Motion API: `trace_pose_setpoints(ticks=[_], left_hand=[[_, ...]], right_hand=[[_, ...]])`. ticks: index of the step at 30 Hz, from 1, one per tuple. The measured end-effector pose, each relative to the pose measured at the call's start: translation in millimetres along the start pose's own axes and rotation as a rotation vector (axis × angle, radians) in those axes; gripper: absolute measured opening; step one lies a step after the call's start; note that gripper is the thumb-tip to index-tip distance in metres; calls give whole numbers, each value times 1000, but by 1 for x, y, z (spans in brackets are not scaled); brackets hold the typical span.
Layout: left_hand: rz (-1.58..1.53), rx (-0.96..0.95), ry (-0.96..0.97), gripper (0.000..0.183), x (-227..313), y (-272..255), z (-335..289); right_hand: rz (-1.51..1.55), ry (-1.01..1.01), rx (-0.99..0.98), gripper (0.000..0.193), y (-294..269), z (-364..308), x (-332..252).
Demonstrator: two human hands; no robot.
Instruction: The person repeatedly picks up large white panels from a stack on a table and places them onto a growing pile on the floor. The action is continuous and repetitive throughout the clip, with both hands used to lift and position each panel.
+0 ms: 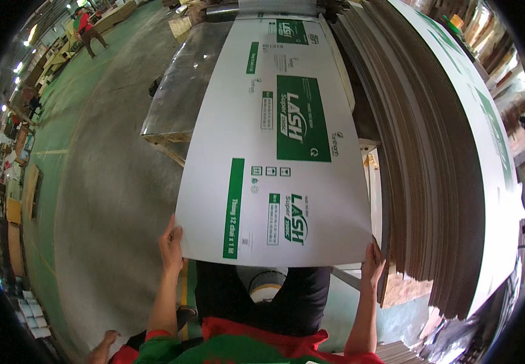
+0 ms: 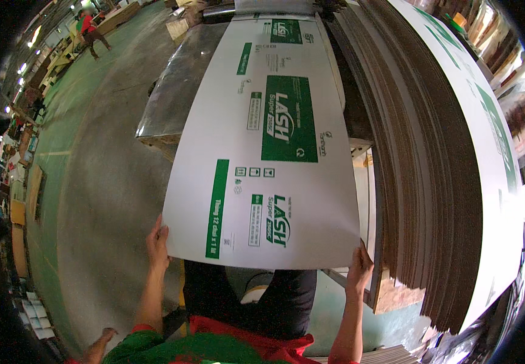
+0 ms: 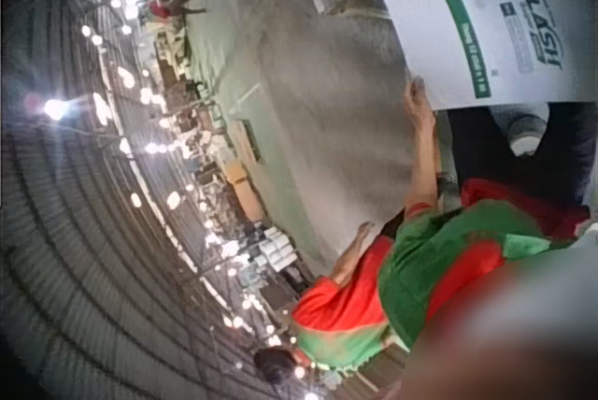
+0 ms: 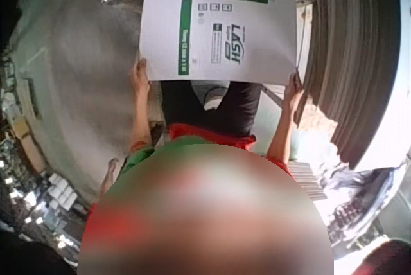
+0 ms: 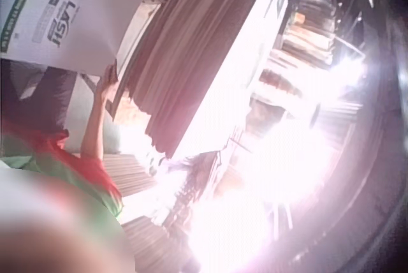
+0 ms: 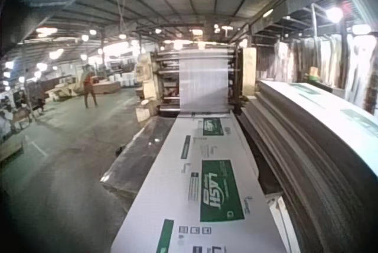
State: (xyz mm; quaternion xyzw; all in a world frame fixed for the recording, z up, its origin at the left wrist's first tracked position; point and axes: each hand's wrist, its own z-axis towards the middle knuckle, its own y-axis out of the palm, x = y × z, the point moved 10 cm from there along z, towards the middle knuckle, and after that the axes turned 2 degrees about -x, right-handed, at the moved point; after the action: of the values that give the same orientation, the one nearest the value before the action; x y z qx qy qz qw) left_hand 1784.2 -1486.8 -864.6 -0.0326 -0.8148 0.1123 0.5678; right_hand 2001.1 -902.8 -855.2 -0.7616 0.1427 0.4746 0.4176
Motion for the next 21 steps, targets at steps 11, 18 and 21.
trace_pose_setpoints(ticks=[11,18,21], left_hand=[[150,-37,88,56,34,28,93],[-58,26,150,46,27,72,192],[-11,30,231,54,20,91,240]], right_hand=[[3,-182,61,37,33,62,-51],[192,-329,46,42,91,182,-43],[249,-249,47,43,123,232,-27]])
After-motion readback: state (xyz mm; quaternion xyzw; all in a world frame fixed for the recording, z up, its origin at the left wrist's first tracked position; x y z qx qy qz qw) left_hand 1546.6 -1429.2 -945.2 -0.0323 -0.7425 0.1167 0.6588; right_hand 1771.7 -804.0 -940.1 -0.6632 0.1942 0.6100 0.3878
